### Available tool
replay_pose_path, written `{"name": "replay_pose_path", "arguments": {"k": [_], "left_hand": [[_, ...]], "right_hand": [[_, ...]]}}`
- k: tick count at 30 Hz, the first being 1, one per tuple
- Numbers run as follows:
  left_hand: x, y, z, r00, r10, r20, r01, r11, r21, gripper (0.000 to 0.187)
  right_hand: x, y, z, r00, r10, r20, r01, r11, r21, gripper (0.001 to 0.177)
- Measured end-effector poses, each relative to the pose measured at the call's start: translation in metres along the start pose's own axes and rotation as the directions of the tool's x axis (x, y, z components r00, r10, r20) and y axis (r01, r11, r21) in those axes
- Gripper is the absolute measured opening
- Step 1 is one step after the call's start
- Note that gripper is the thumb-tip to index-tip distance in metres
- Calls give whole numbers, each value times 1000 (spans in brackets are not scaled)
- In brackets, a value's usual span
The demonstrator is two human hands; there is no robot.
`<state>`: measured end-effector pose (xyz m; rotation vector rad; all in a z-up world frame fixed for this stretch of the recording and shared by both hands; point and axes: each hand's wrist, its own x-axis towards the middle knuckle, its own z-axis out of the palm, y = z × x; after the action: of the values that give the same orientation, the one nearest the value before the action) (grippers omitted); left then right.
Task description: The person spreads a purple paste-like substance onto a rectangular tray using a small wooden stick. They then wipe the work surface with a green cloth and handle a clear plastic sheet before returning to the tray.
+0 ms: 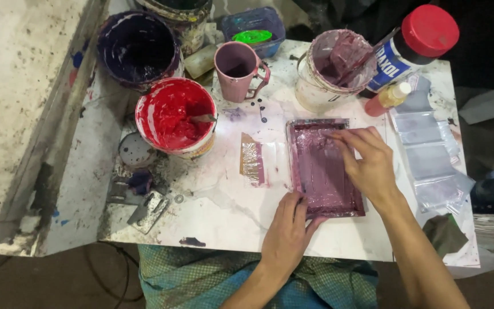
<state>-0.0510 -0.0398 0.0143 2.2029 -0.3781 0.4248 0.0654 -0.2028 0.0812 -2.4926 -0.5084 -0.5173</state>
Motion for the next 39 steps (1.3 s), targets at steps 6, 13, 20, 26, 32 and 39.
{"name": "replay_pose_path", "arguments": {"k": [6, 13, 20, 26, 32, 39], "left_hand": [[-1, 0, 1, 1000, -14, 15, 14, 1000, 9, 50], [-1, 0, 1, 999, -32, 16, 33, 999, -19, 46], [-2, -3, 4, 1000, -8, 18, 8, 1000, 20, 50], [2, 0, -3, 999, -17, 31, 17, 1000, 5, 49], [0, -1, 3, 1000, -19, 15, 18, 1000, 14, 51], [-1, 2, -1, 1000, -1, 1, 1, 1000, 19, 52]], "right_hand": [[1, 13, 25, 926, -239, 294, 284, 951, -120, 30], [-49, -5, -5, 860, -248, 446, 322, 942, -96, 40], [-23, 21, -18, 884, -132, 448, 191, 978, -89, 24], [-26, 17, -8, 930, -161, 329, 239, 948, -210, 27], [-37, 16, -24, 864, -43, 502, 119, 986, -120, 23], [-10, 17, -4, 993, -36, 109, 39, 999, -26, 24]]}}
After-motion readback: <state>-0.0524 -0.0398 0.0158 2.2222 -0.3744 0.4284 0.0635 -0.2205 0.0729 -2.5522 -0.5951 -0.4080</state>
